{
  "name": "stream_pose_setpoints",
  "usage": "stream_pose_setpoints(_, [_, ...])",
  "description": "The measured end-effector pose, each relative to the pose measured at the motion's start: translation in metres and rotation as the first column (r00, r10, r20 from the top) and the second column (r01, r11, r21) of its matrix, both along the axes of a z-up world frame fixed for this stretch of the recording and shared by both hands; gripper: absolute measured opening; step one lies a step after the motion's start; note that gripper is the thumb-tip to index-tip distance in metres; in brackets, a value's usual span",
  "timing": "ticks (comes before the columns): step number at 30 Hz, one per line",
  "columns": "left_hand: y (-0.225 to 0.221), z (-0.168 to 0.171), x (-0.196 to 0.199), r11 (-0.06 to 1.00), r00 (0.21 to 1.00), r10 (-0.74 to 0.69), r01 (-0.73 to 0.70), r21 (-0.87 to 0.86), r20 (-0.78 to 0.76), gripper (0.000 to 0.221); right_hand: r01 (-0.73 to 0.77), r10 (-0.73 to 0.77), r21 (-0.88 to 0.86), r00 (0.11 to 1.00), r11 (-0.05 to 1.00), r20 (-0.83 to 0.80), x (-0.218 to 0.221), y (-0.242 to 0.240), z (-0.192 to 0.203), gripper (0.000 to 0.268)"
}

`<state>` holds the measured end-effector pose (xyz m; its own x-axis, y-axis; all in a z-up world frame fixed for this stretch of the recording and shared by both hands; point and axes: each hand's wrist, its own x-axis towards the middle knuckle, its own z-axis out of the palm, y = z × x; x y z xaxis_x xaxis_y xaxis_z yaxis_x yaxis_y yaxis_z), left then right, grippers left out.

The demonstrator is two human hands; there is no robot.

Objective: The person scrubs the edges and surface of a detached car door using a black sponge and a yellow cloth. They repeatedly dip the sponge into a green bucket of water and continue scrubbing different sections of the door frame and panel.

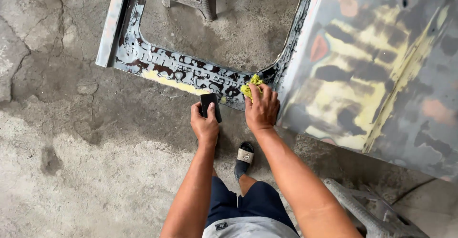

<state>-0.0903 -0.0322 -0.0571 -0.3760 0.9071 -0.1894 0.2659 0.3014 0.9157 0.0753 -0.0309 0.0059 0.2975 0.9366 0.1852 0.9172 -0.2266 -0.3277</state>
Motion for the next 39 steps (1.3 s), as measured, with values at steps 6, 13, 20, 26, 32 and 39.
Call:
stream_pose_setpoints(6, [0.025,-0.017,-0.031,0.998,0.974,0.04,-0.051,0.04,0.221,0.029,-0.125,0.126,0.065,0.992,0.99,-0.011,-0.021,0.017,-0.037,0.029])
stream_pose_setpoints(13, [0.06,-0.03,-0.091,0.977,0.975,0.146,-0.168,0.132,0.166,0.027,-0.467,0.462,0.065,0.883,0.882,0.084,-0.12,0.059,-0.055,0.021])
stream_pose_setpoints(20, [0.07,0.027,-0.076,0.971,0.959,-0.182,0.21,0.117,-0.216,0.026,-0.404,0.425,-0.138,0.879,0.904,0.216,0.014,0.016,-0.034,0.013])
stream_pose_setpoints(26, [0.056,0.036,-0.013,0.623,0.586,-0.475,0.751,0.22,-0.657,0.035,0.11,-0.111,0.018,0.981,0.994,0.157,0.105,-0.029,0.009,0.034])
stream_pose_setpoints(32, [0.009,0.021,0.032,0.206,0.273,-0.68,0.962,0.179,-0.681,0.041,0.143,-0.147,0.059,0.985,0.988,0.088,0.091,-0.041,0.004,0.054])
stream_pose_setpoints(39, [0.031,0.005,-0.006,0.623,0.439,-0.417,0.775,0.102,-0.796,0.036,0.143,-0.149,0.068,0.986,0.987,0.081,0.091,-0.037,0.006,0.068])
